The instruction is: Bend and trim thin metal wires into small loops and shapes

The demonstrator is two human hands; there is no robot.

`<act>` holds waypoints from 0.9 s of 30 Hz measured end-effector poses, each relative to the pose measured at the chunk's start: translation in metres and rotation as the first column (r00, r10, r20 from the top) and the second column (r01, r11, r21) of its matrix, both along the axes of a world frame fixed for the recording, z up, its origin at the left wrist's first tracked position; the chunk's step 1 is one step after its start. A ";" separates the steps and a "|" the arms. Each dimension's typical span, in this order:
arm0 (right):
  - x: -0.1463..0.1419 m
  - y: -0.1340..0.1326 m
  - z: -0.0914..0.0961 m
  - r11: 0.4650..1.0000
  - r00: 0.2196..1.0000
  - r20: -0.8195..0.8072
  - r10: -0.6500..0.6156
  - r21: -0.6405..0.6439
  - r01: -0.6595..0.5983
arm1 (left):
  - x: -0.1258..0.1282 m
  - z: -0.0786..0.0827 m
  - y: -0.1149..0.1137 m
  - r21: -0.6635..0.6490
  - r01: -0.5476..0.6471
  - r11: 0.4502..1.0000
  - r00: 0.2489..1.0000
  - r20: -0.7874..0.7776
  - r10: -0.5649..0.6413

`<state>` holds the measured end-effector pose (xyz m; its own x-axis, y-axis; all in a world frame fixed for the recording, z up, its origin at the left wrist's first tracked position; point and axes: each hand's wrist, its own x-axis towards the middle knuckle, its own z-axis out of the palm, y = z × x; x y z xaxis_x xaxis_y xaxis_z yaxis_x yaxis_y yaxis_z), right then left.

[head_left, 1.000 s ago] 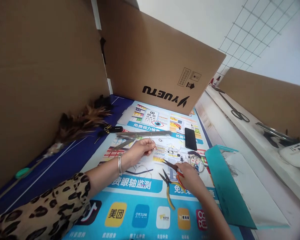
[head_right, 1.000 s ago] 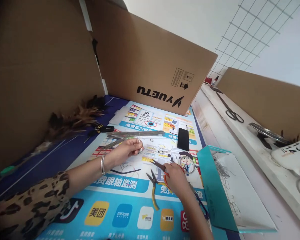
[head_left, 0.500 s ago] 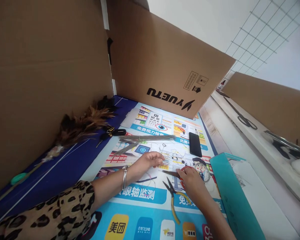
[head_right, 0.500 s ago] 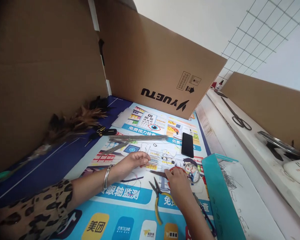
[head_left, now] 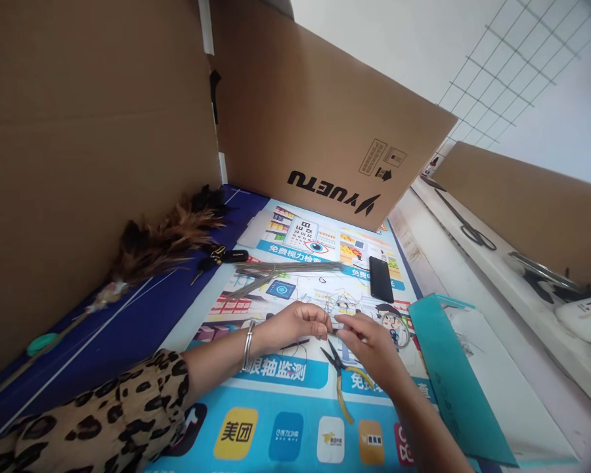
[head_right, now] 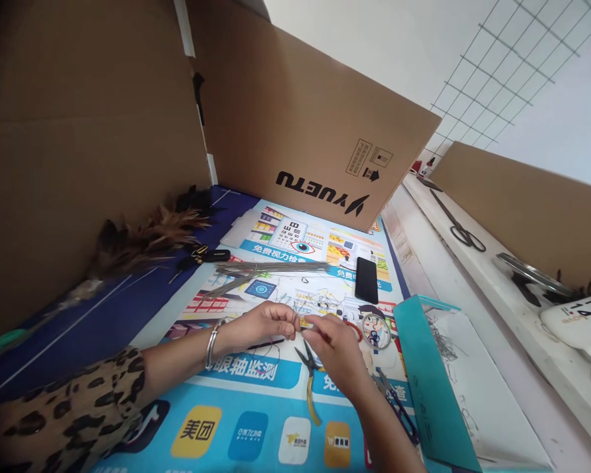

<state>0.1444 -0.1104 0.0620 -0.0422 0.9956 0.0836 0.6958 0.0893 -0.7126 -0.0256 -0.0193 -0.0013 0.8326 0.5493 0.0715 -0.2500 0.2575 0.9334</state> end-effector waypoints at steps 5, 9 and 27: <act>-0.015 0.019 -0.007 0.978 0.891 -0.450 0.065 -0.150 -0.147 | -0.002 -0.005 0.000 -0.030 0.155 0.987 0.988 0.010 -0.155; -0.020 0.025 -0.015 0.957 0.720 -0.694 -0.014 -0.219 -0.192 | -0.003 -0.007 0.003 -0.081 0.224 0.971 0.974 0.054 -0.220; -0.009 0.035 -0.039 0.997 0.830 -0.555 -0.054 -0.078 0.012 | 0.001 -0.009 0.006 -0.033 0.054 0.998 0.993 -0.098 -0.057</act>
